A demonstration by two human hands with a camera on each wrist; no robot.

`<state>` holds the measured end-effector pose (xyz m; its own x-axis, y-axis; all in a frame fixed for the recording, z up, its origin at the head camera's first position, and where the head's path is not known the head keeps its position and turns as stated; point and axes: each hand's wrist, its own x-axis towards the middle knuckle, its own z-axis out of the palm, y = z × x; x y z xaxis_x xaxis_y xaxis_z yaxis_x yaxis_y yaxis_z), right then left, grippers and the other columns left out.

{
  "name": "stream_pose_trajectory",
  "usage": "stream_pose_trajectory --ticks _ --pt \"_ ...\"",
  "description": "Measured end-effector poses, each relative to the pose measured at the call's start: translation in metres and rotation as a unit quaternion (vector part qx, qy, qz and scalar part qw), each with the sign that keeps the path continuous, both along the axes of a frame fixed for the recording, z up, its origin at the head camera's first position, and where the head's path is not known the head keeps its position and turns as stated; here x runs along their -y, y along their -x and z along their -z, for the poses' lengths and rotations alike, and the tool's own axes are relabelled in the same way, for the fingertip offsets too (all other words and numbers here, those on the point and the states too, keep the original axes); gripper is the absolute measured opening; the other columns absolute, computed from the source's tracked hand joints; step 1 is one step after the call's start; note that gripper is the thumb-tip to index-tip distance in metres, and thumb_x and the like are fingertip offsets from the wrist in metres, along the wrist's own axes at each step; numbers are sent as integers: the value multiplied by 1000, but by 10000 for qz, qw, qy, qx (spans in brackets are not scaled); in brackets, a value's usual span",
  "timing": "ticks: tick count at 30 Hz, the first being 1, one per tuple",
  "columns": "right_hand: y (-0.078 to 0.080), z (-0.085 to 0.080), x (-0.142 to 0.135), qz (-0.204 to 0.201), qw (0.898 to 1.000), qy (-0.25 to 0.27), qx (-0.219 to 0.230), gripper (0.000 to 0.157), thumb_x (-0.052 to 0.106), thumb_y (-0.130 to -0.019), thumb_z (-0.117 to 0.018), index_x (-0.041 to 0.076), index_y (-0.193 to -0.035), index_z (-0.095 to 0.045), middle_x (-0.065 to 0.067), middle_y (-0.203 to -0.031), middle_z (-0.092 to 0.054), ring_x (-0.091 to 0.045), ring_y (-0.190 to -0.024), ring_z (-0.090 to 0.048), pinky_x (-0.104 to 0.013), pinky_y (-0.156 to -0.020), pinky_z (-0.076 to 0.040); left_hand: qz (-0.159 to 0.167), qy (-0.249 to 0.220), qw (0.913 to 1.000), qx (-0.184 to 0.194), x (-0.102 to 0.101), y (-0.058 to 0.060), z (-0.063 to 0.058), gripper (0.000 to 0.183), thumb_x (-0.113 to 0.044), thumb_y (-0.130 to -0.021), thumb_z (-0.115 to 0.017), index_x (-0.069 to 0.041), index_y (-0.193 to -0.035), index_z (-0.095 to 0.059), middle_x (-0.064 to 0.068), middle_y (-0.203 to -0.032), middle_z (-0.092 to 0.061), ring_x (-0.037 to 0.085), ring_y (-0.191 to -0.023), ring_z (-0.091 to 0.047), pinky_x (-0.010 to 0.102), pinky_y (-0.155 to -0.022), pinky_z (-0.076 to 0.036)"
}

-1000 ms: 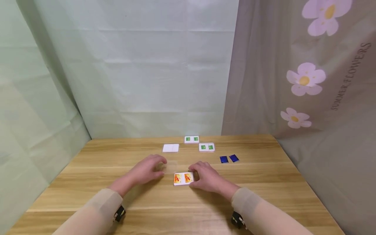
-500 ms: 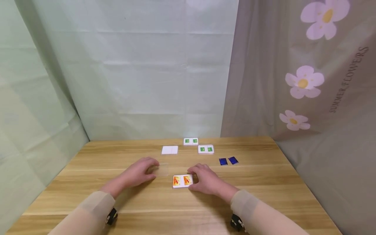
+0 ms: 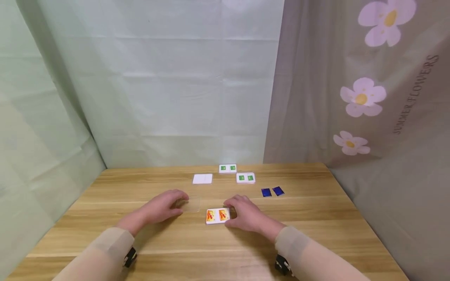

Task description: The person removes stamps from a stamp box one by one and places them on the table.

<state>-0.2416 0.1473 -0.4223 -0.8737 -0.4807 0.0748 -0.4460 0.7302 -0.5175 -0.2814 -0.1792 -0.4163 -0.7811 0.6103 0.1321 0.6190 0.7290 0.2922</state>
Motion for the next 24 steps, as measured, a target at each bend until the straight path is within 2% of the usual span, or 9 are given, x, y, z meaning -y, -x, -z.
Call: stream_pose_trajectory --ticks 4,11,15,20,24 --pt "-2 1 1 32 10000 -78 3 59 31 -83 -85 11 -134 -62 -1 -127 -60 -22 -119 -51 -47 -102 -44 33 48 10000 52 2 0 3 39 -12 -89 -78 -5 -125 -64 10 -126 -64 31 -121 -57 50 -104 -44" --pt "1 1 2 45 9999 -123 -2 60 31 -83 -85 11 -134 -62 -1 -127 -60 -22 -118 -51 -46 -101 -44 60 46 10000 39 1 -3 -2 42 -14 -88 -79 -4 -126 -63 12 -130 -62 32 -124 -55 50 -105 -42" --pt "-1 0 2 32 10000 -94 1 61 30 -83 -85 10 -135 -61 -2 -127 -60 -23 -119 -51 -47 -102 -44 34 -170 9998 6 -14 -10 -6 44 -17 -87 -80 -4 -126 -63 13 -129 -62 34 -125 -54 51 -106 -41" --pt "-2 1 1 -2 10000 -69 30 61 31 -83 -84 10 -135 -61 -2 -127 -60 -23 -119 -51 -48 -101 -43 -153 -335 9989 278 -39 -20 -7 50 -26 -89 -79 -8 -132 -62 10 -133 -61 31 -128 -52 50 -108 -39" --pt "-1 1 1 -19 10000 -52 11 60 31 -83 -84 11 -135 -61 -1 -126 -60 -22 -118 -51 -48 -100 -44 -66 -364 9989 294 -54 -26 -7 55 -31 -88 -80 -8 -134 -61 9 -134 -61 29 -126 -53 49 -107 -41"
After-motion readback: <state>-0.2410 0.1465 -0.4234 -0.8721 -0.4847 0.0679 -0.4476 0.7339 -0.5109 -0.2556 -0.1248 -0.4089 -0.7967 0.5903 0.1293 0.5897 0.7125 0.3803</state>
